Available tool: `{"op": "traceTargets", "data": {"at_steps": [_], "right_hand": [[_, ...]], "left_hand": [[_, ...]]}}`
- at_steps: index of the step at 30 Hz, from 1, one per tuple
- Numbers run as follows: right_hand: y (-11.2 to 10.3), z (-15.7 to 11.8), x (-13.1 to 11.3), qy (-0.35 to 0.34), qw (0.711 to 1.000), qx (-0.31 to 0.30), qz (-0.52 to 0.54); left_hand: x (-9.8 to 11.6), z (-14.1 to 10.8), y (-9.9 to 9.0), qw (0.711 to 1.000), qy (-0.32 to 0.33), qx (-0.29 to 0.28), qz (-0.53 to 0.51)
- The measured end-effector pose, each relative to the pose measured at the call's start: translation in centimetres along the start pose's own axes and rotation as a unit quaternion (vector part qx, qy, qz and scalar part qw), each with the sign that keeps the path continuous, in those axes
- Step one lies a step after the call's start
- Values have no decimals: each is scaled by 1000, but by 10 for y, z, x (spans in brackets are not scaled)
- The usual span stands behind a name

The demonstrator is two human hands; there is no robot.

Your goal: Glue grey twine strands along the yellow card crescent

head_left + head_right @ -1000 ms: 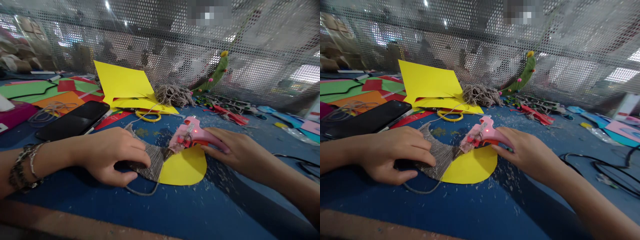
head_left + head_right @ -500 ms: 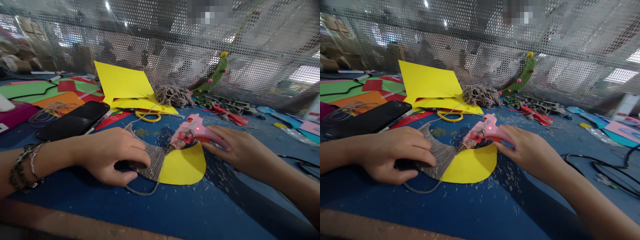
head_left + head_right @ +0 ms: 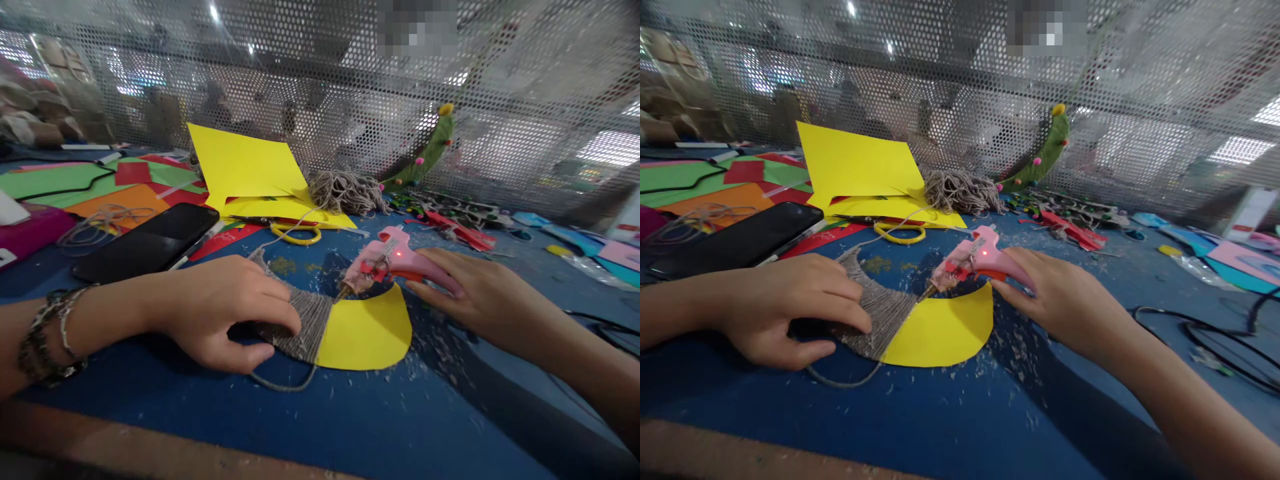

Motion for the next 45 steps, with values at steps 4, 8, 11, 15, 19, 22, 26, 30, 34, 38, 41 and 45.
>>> {"op": "traceTargets", "data": {"at_steps": [4, 8, 11, 15, 19, 22, 26, 30, 34, 38, 41, 45], "right_hand": [[2, 0, 3, -5, 1000, 4, -2], [1, -1, 1, -11, 1000, 6, -1], [-1, -1, -2, -10, 1000, 10, -9], [-4, -2, -5, -58, 997, 36, -37], [-6, -4, -12, -110, 988, 79, -78], [-9, -6, -19, -126, 983, 99, -89], [-11, -8, -27, -150, 979, 109, -85], [-12, -10, -34, -177, 973, 128, -79], [-11, -10, -35, -190, 968, 136, -89], [-9, -9, -27, -167, 973, 129, -97], [-8, -9, -23, -153, 977, 118, -88], [-8, -9, -28, -149, 979, 117, -70]], "left_hand": [[0, 0, -1, 1000, 4, 2, 4], [0, 0, -1, 1000, 3, -4, 4], [1, 0, -1, 1000, 1, -5, 6], [1, 0, -1, 1000, -3, -6, 7], [1, 0, -1, 1000, -1, -7, 9], [0, 0, -1, 1000, 2, -1, 6], [-1, 1, -1, 1000, 2, 3, 5], [0, 1, -1, 1000, 5, 4, 3], [0, 1, -1, 1000, 8, 5, 2], [0, 0, 0, 1000, 2, -4, -2], [1, 1, -1, 1000, 3, -4, -2], [2, 1, -1, 1000, -2, -2, 5]]}}
Point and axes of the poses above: each hand's wrist, its own z-axis towards the middle knuckle, its own y-axis out of the palm, x = y × z, the point moved 2 cm from there along z, towards the middle knuckle, and after that the axes turned 5 degrees about -y, right-handed, at the moved point
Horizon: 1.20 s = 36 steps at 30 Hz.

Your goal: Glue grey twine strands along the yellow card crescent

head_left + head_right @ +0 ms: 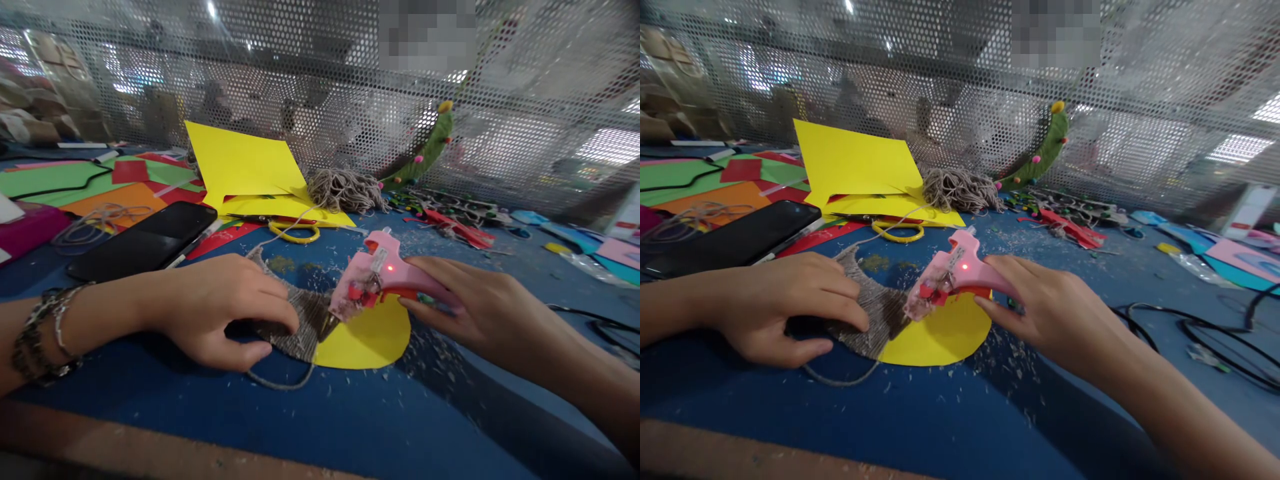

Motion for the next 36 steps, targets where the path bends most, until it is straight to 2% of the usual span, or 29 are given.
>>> {"op": "traceTargets", "data": {"at_steps": [7, 15, 19, 25, 36], "right_hand": [[0, 0, -6, 39, 997, -48, 38], [0, 0, 8, 31, 999, -37, -9], [-5, 1, 2, 27, 999, -24, -20], [-6, 3, -9, 6, 1000, -17, 19], [2, -1, 15, 50, 996, -32, -65]], "left_hand": [[-1, 0, 0, 1000, 0, -8, -2], [0, 0, -1, 1000, -3, -6, 3], [0, -1, 0, 1000, -1, -4, 2], [-1, -1, 0, 1000, 1, -5, 3], [-1, 0, 0, 1000, 0, 2, 4]]}}
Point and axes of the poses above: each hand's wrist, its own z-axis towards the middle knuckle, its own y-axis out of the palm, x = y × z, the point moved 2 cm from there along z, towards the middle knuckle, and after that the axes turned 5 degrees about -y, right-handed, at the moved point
